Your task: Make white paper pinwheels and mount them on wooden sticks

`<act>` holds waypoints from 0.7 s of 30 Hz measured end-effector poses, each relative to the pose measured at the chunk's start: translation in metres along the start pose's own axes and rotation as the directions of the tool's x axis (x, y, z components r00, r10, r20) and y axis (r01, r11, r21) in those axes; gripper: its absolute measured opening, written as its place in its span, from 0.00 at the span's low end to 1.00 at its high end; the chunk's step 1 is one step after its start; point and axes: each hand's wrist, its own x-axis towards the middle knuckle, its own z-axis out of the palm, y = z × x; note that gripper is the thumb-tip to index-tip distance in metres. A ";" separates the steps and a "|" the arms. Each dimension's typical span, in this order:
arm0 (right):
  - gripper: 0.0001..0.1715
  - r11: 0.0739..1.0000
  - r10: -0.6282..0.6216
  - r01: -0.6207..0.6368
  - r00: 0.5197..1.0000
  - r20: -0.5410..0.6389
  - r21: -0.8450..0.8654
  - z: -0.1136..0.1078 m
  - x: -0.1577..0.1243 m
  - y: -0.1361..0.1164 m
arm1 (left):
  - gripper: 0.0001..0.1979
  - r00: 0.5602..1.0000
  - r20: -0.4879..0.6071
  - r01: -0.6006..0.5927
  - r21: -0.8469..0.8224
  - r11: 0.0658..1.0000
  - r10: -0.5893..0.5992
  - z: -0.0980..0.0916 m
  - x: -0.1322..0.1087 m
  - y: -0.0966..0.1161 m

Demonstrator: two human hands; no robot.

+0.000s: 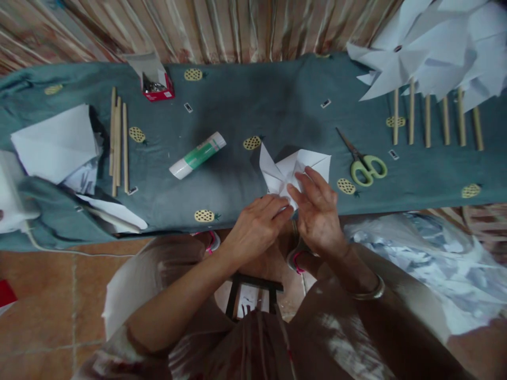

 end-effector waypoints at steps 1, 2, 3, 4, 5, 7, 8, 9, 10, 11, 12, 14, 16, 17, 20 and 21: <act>0.29 1.000 -0.017 0.017 1.000 -0.012 0.015 -0.003 0.002 0.002 | 0.08 1.000 -0.008 -0.003 0.001 1.000 0.003 0.000 0.000 0.000; 0.29 0.999 -0.029 0.030 0.999 -0.024 0.031 -0.007 0.005 0.005 | 0.08 1.000 -0.018 -0.006 0.002 1.000 0.006 0.000 0.000 0.000; 0.28 0.998 -0.036 0.037 0.999 -0.035 0.045 -0.011 0.008 0.009 | 0.08 1.000 -0.028 -0.009 0.003 1.000 0.009 0.000 0.000 0.000; 0.28 0.998 -0.021 0.023 0.999 -0.041 0.050 -0.015 0.011 0.013 | 0.08 0.999 -0.036 -0.014 0.006 1.000 0.014 0.000 0.000 0.000; 0.28 0.999 0.006 -0.003 0.999 -0.046 0.045 -0.019 0.015 0.018 | 0.08 0.999 -0.041 -0.017 0.010 1.000 0.017 0.000 0.000 0.000; 0.28 0.997 0.082 -0.082 0.996 -0.042 0.016 -0.024 0.023 0.027 | 0.08 0.999 -0.044 -0.020 0.018 1.000 0.021 -0.002 0.000 -0.001; 0.28 0.994 0.112 -0.112 0.993 -0.034 0.002 -0.025 0.028 0.031 | 0.08 0.999 -0.045 -0.020 0.022 1.000 0.021 -0.002 0.000 -0.002; 0.27 0.991 0.134 -0.134 0.991 -0.024 -0.011 -0.026 0.031 0.035 | 0.08 0.999 -0.048 -0.018 0.027 0.999 0.019 -0.003 0.000 -0.004; 0.26 0.989 0.145 -0.145 0.989 -0.017 -0.022 -0.026 0.035 0.037 | 0.09 0.999 -0.053 -0.012 0.033 0.999 0.014 -0.005 0.000 -0.006; 0.26 0.988 0.153 -0.153 0.988 -0.009 -0.032 -0.026 0.037 0.039 | 0.09 0.998 -0.062 -0.003 0.040 0.999 0.005 -0.006 0.000 -0.010; 0.26 0.987 0.157 -0.157 0.988 -0.004 -0.041 -0.025 0.039 0.040 | 0.09 0.997 -0.074 0.008 0.048 0.999 -0.004 -0.007 0.000 -0.014; 0.25 0.985 0.164 -0.164 0.986 -0.004 -0.055 -0.025 0.041 0.040 | 0.09 0.995 -0.095 0.037 0.073 0.997 -0.030 -0.010 0.001 -0.023; 0.24 0.983 0.174 -0.174 0.985 -0.008 -0.059 -0.026 0.040 0.037 | 0.10 0.992 -0.112 0.064 0.101 0.993 -0.053 -0.011 0.001 -0.031; 0.24 0.982 0.181 -0.182 0.983 -0.012 -0.059 -0.026 0.039 0.036 | 0.10 0.991 -0.116 0.074 0.115 0.991 -0.060 -0.012 0.002 -0.035; 0.24 0.970 0.234 -0.236 0.972 -0.029 -0.057 -0.029 0.036 0.031 | 0.11 0.990 -0.117 0.091 0.130 0.987 -0.076 -0.013 0.002 -0.041; 0.24 0.964 0.260 -0.261 0.965 -0.036 -0.053 -0.030 0.035 0.030 | 0.11 0.990 -0.115 0.094 0.125 0.988 -0.080 -0.013 0.003 -0.041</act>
